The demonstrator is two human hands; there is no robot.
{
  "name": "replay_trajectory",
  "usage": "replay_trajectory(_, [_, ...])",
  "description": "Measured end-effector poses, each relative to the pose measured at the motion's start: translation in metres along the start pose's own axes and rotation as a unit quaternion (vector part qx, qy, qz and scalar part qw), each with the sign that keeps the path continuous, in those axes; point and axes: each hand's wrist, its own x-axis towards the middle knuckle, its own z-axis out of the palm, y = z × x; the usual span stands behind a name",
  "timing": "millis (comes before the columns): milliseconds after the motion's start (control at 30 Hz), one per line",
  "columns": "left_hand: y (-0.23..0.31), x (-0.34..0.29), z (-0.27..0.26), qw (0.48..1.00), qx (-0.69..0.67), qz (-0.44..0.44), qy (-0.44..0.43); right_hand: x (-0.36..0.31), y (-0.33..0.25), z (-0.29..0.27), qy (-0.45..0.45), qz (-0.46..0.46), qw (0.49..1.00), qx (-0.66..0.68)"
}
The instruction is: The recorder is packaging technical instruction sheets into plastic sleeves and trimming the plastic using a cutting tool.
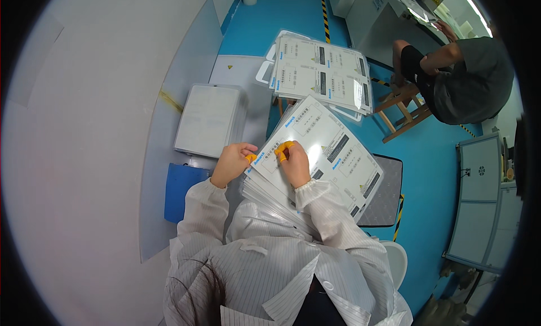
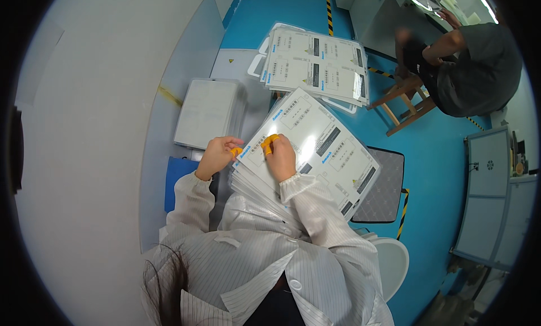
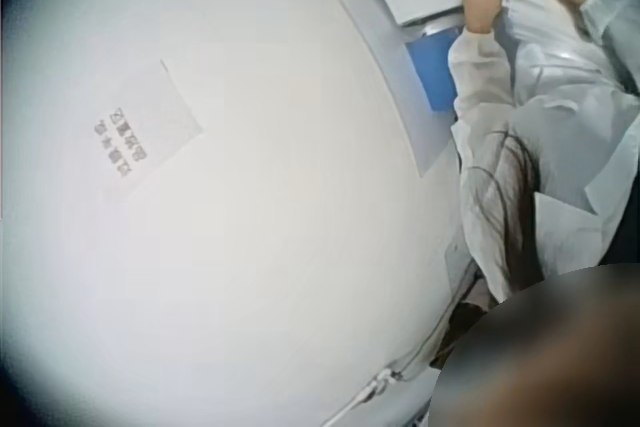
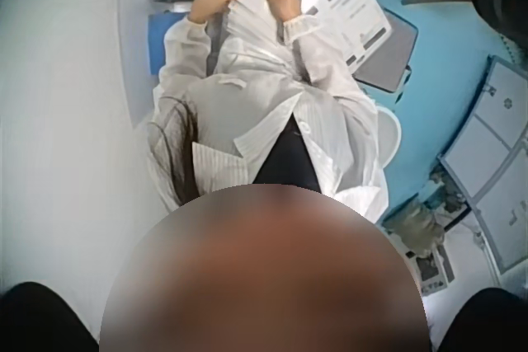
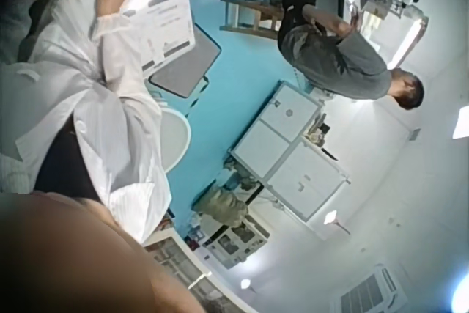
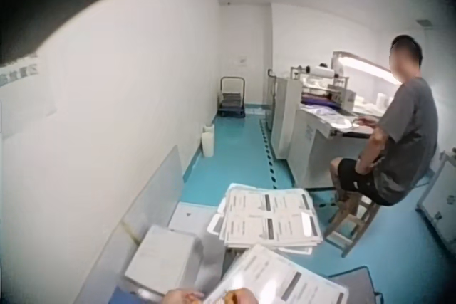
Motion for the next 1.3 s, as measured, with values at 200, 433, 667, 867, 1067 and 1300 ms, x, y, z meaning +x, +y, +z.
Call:
replay_trajectory(200, [-0.004, 0.003, 0.001, 1.0, -0.007, 0.013, -0.003, -0.024, -0.026, 0.013, -0.089, -0.1, 0.991, -0.016])
replay_trajectory(433, [0.007, -0.005, -0.001, 1.0, -0.009, -0.012, -0.016, -0.007, -0.002, 0.006, -0.005, -0.037, 0.999, 0.01])
replay_trajectory(667, [0.002, 0.0, -0.001, 0.999, -0.009, -0.006, -0.033, -0.023, -0.021, 0.014, -0.105, -0.14, 0.984, -0.029])
replay_trajectory(867, [-0.001, -0.003, 0.0, 0.998, -0.056, -0.029, -0.021, -0.023, -0.01, 0.018, -0.027, -0.127, 0.991, -0.027])
replay_trajectory(1067, [-0.001, -0.004, -0.005, 0.993, -0.103, -0.005, -0.061, -0.02, -0.009, 0.013, -0.062, -0.072, 0.995, 0.028])
replay_trajectory(1300, [-0.008, 0.002, -0.016, 0.988, -0.124, -0.039, -0.089, -0.003, 0.053, -0.046, 0.1, 0.047, 0.677, 0.727])
